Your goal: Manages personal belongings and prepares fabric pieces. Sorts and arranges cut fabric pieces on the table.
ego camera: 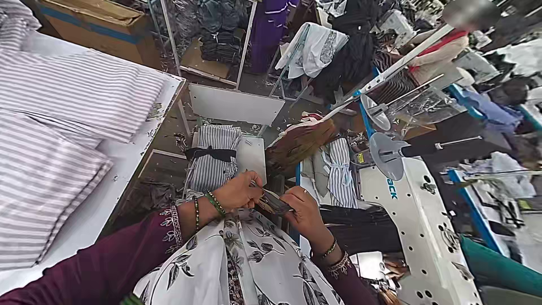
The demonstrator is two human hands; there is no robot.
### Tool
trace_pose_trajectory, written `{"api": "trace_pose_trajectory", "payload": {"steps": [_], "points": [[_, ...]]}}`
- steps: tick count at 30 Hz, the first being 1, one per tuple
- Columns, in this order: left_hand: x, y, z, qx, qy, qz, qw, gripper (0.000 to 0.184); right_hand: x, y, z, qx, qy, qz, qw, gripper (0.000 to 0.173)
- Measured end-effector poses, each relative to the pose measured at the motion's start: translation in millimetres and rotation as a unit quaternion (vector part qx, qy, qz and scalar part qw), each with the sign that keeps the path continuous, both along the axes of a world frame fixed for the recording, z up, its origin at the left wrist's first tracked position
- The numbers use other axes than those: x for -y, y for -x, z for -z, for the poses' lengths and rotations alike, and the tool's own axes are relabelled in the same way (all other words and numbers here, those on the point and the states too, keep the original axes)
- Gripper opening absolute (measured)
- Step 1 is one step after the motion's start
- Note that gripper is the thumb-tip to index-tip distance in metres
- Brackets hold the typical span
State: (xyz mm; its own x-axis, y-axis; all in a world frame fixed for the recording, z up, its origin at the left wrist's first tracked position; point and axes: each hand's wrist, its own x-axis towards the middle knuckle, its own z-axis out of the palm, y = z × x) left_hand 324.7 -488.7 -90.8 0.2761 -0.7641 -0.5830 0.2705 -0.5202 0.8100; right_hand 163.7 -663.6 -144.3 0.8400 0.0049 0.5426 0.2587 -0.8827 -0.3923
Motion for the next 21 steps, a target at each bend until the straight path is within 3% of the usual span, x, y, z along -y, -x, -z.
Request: {"api": "trace_pose_trajectory", "payload": {"steps": [6, 8, 11, 14, 16, 19, 21], "points": [[10.4, -5.5, 8.0, -0.101, -0.048, -0.075, 0.991, 0.009, 5.5, 2.6, 16.3, 0.01, -0.039, 0.016, 0.999, 0.024], [8.3, -4.2, 12.8, -0.093, -0.021, -0.073, 0.993, 0.008, 7.1, 0.8, 21.8, 0.004, -0.053, 0.025, 0.998, 0.026], [1.3, -3.4, 18.1, 0.072, 0.095, 0.018, 0.993, 0.02, 8.6, -2.4, 23.2, 0.001, -0.097, 0.036, 0.995, 0.029], [-2.8, -5.0, 16.9, 0.322, 0.158, 0.086, 0.93, 0.026, 4.9, -9.8, 19.8, 0.013, -0.126, 0.027, 0.992, 0.032], [-4.3, -7.6, 12.0, 0.347, 0.12, 0.094, 0.925, 0.025, 2.3, -11.7, 19.0, 0.023, -0.134, 0.028, 0.99, 0.031], [-15.3, -27.0, 21.4, 0.278, -0.003, 0.03, 0.96, 0.029, 9.3, -5.5, 20.8, 0.039, -0.19, 0.04, 0.98, 0.029], [-31.5, -49.9, 37.7, 0.263, -0.082, -0.016, 0.961, 0.032, 22.2, 3.1, 21.5, 0.052, -0.256, 0.085, 0.962, 0.015]]}}
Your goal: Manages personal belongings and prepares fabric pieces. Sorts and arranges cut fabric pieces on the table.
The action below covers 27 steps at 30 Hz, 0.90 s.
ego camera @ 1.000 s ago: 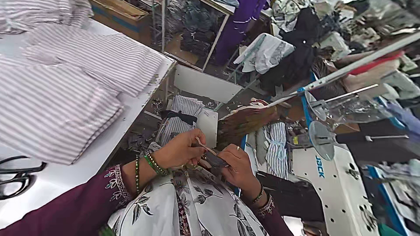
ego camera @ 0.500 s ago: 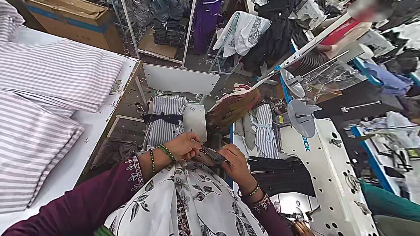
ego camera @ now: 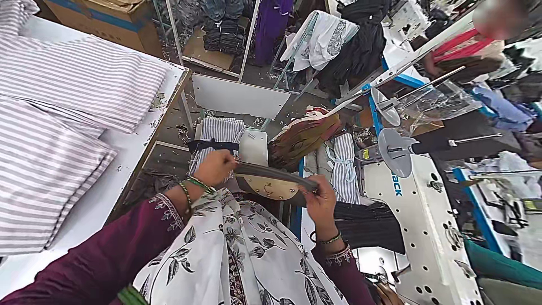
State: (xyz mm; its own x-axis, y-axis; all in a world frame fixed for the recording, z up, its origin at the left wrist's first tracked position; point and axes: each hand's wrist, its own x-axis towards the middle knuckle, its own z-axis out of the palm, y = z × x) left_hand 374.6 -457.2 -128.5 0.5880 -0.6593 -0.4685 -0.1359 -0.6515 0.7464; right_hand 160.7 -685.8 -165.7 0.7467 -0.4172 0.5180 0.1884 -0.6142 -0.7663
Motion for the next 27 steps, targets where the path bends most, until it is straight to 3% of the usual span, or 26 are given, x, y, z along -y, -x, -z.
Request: {"api": "trace_pose_trajectory", "payload": {"steps": [3, 5, 9, 11, 13, 15, 17, 19, 23, 25, 27], "points": [[-25.4, -17.8, 15.6, 0.0, -0.063, -0.053, 0.997, 0.032, 24.7, 16.5, 2.2, -0.01, -0.14, 0.131, 0.981, 0.019], [-39.6, -15.7, 13.9, -0.005, -0.056, -0.047, 0.997, 0.03, 46.7, 23.2, 5.9, 0.0, -0.225, 0.253, 0.941, 0.025], [-56.7, -1.4, 8.5, -0.012, -0.03, 0.056, 0.998, 0.033, 102.9, 32.5, 27.6, 0.114, -0.354, 0.401, 0.837, 0.035], [-61.4, 7.1, 3.1, 0.011, -0.025, 0.127, 0.991, 0.036, 128.7, 36.4, 44.9, 0.105, -0.387, 0.447, 0.799, 0.044], [-68.1, 14.8, -2.6, 0.027, -0.017, 0.179, 0.983, 0.038, 148.1, 45.9, 67.7, 0.012, -0.348, 0.491, 0.799, 0.058], [-82.1, 21.9, -8.2, 0.044, -0.004, 0.195, 0.98, 0.039, 162.4, 49.0, 84.4, -0.09, -0.212, 0.543, 0.808, 0.072], [-103.4, 30.2, -14.1, 0.062, 0.007, 0.18, 0.982, 0.039, 145.1, 30.3, 54.5, -0.165, -0.124, 0.538, 0.817, 0.088], [-130.1, 40.0, -21.6, 0.075, 0.001, 0.145, 0.987, 0.039, 110.5, -10.7, 36.1, -0.107, -0.064, 0.483, 0.867, 0.089], [-198.3, 68.6, -35.2, 0.115, 0.003, 0.035, 0.993, 0.039, 11.3, -120.5, 20.9, -0.09, -0.034, 0.178, 0.979, 0.074], [-240.1, 95.0, -41.1, 0.148, 0.016, -0.051, 0.988, 0.037, -52.9, -176.8, 15.9, -0.091, -0.058, -0.014, 0.994, 0.069], [-282.9, 130.7, -42.4, 0.199, 0.033, -0.148, 0.968, 0.034, -129.4, -213.9, 1.6, -0.086, -0.021, -0.184, 0.979, 0.062]]}}
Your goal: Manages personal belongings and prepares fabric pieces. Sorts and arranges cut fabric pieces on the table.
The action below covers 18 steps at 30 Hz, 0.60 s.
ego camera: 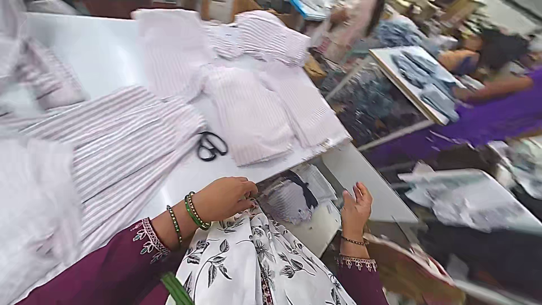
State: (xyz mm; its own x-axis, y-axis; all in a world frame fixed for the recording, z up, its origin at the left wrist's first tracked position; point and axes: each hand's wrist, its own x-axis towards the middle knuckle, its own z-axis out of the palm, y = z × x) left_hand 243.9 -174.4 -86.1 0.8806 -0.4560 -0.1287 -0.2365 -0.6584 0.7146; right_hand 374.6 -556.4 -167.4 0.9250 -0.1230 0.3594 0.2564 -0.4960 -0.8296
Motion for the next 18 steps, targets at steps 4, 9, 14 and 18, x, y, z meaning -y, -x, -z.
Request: {"api": "trace_pose_trajectory", "payload": {"steps": [4, 9, 14, 18], "points": [[-75.9, 84.1, 16.3, 0.173, -0.007, -0.239, 0.955, 0.028, -168.8, -17.1, -34.9, 0.126, 0.073, -0.299, 0.943, 0.044], [-160.4, 181.0, 34.5, 0.204, -0.157, -0.488, 0.834, 0.048, -355.2, 58.7, -48.6, 0.148, 0.08, -0.584, 0.794, 0.036], [-212.5, 253.9, 56.2, -0.021, -0.216, -0.596, 0.773, 0.08, -439.9, 122.2, -24.0, 0.05, 0.332, -0.693, 0.638, 0.09], [-217.9, 259.6, 73.6, 0.011, -0.233, -0.608, 0.759, 0.089, -438.7, 125.3, -14.8, 0.094, 0.402, -0.651, 0.637, 0.097]]}}
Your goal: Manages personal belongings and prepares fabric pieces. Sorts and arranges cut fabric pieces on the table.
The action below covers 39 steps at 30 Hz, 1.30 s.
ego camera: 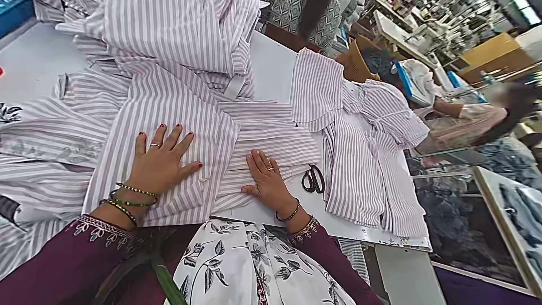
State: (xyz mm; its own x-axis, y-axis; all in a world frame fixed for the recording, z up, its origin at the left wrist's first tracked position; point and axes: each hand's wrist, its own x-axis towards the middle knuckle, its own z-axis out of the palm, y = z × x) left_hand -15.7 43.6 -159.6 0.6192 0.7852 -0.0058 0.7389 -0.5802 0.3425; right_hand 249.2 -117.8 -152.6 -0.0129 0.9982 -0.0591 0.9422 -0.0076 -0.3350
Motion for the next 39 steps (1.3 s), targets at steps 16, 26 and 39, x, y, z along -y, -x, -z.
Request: {"api": "trace_pose_trajectory", "payload": {"steps": [16, 26, 39], "points": [[-4.2, -22.3, -8.7, 0.014, 0.036, -0.01, 0.999, 0.082, 88.4, -171.4, -53.6, 0.049, 0.131, 0.363, 0.921, 0.073], [-48.1, 29.2, -29.7, 0.032, 0.101, -0.368, 0.924, 0.069, -97.7, -191.6, -91.3, -0.045, -0.036, 0.233, 0.971, 0.045], [-23.5, 23.2, -11.5, 0.229, -0.099, -0.353, 0.902, 0.047, -178.4, -249.0, -94.1, 0.094, -0.032, 0.303, 0.948, 0.032]]}}
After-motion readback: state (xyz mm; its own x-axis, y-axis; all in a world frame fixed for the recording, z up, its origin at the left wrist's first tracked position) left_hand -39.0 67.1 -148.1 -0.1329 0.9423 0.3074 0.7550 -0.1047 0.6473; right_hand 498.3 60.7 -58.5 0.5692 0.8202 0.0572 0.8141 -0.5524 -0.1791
